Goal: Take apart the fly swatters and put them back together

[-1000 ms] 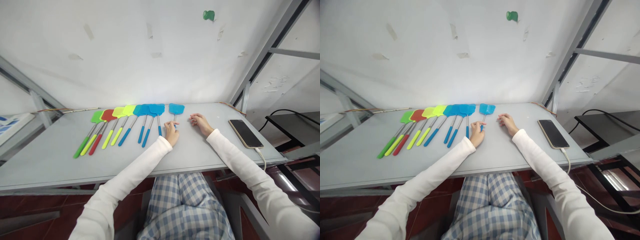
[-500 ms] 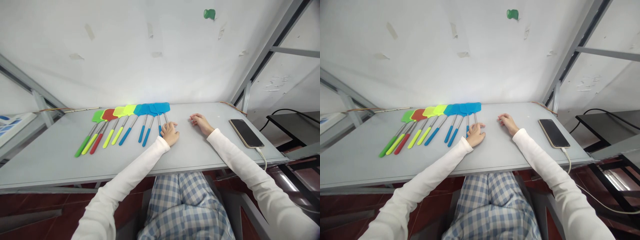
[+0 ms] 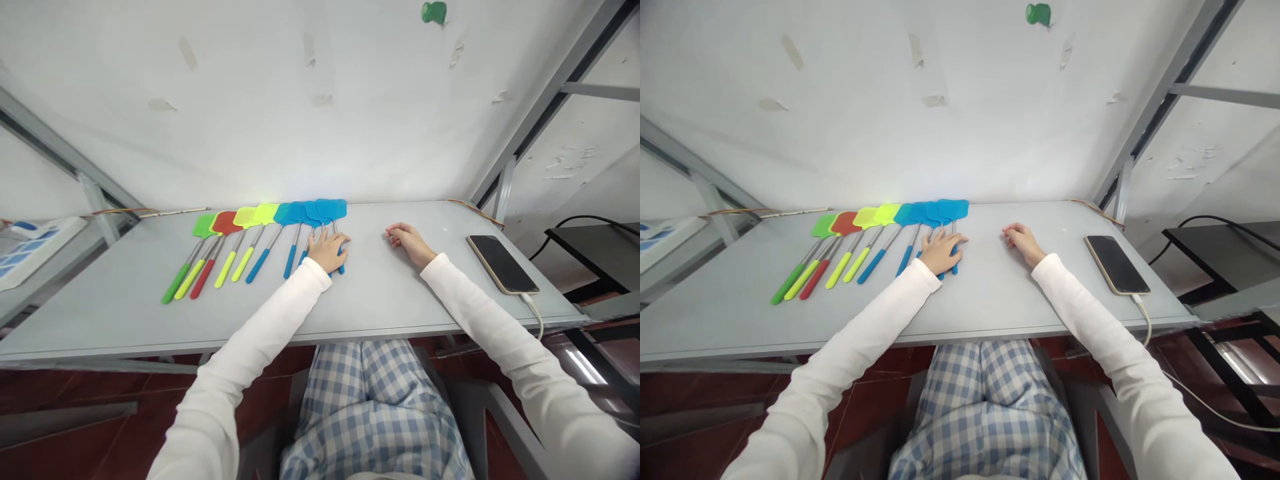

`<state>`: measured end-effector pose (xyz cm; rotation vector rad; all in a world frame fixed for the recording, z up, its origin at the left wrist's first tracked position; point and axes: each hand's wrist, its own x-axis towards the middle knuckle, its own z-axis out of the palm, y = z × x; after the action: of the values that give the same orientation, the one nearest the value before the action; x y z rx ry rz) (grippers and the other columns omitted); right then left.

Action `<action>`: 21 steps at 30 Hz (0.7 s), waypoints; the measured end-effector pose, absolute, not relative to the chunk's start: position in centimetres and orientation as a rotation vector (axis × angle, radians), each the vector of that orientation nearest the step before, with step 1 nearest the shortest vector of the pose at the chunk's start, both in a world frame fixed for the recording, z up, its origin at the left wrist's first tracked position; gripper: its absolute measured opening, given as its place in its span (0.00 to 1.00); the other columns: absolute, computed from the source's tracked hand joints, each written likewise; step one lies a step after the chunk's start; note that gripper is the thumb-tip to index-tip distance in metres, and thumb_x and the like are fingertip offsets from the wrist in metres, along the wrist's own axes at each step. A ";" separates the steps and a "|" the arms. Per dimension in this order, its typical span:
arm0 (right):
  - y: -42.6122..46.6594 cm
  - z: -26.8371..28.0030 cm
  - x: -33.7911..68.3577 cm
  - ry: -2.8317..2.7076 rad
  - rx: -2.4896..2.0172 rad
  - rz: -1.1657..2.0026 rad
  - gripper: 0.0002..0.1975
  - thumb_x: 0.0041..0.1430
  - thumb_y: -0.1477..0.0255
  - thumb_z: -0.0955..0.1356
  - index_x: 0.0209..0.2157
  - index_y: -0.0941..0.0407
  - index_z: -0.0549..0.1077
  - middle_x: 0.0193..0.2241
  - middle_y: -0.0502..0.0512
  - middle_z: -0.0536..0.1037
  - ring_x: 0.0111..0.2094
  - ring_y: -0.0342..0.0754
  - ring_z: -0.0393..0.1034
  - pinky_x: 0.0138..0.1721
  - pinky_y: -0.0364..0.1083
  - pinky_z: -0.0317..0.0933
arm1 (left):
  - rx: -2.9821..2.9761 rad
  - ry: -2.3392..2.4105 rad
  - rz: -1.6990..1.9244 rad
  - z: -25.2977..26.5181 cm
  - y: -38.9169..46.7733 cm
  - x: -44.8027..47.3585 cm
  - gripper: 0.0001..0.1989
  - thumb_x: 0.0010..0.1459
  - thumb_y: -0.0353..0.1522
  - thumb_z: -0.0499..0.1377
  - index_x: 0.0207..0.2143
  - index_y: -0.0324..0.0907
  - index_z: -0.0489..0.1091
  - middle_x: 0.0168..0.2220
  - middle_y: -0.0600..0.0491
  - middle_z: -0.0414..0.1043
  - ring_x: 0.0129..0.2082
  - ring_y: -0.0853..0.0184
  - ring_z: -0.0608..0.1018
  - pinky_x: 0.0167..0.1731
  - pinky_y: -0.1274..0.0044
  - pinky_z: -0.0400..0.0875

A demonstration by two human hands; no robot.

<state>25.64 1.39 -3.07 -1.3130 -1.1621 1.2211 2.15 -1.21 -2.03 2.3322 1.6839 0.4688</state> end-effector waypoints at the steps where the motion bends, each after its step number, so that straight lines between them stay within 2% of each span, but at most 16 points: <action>1: 1.4 -3.1 25.7 -1.168 -1.314 1.223 0.03 0.50 0.73 0.67 0.30 0.56 0.71 0.29 0.52 0.74 0.26 0.39 0.63 0.29 0.42 0.59 | 2.335 1.707 0.460 -2.0 -1.2 1.6 0.20 0.57 0.32 0.52 0.52 0.53 0.68 0.60 0.53 0.64 0.66 0.49 0.52 0.60 0.46 0.38; 6: 1.3 -2.9 25.6 -1.183 -1.316 1.221 0.03 0.50 0.74 0.67 0.29 0.56 0.70 0.29 0.52 0.74 0.26 0.39 0.63 0.29 0.42 0.59 | 2.235 1.821 0.327 -1.5 -1.6 -1.3 0.24 0.59 0.41 0.52 0.58 0.56 0.64 0.66 0.54 0.54 0.67 0.43 0.44 0.57 0.41 0.35; 12: 1.4 -3.0 25.7 -1.212 -1.325 1.216 0.02 0.49 0.74 0.67 0.29 0.56 0.70 0.28 0.51 0.74 0.26 0.39 0.63 0.29 0.42 0.59 | 2.188 1.840 0.204 -1.2 -2.4 -4.5 0.24 0.63 0.42 0.45 0.62 0.64 0.57 0.69 0.59 0.46 0.66 0.48 0.51 0.56 0.43 0.45; 17: 1.4 -3.0 25.7 -1.235 -1.324 1.211 0.02 0.49 0.74 0.66 0.29 0.56 0.70 0.28 0.51 0.74 0.26 0.39 0.62 0.29 0.42 0.59 | 2.186 1.937 0.201 -1.6 -2.5 -7.5 0.25 0.63 0.43 0.44 0.62 0.62 0.57 0.69 0.58 0.46 0.66 0.48 0.53 0.58 0.48 0.47; 21: 1.6 -3.3 25.8 -1.258 -1.328 1.197 0.03 0.49 0.74 0.67 0.29 0.55 0.71 0.28 0.51 0.74 0.27 0.40 0.63 0.29 0.42 0.59 | 2.166 1.961 0.146 -1.6 -2.2 -10.1 0.27 0.62 0.48 0.44 0.62 0.62 0.57 0.70 0.61 0.40 0.66 0.48 0.51 0.60 0.51 0.46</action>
<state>25.84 1.57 -3.26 -1.3277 -1.2585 1.1970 -10.09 -2.21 -1.58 2.1658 1.9614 0.1458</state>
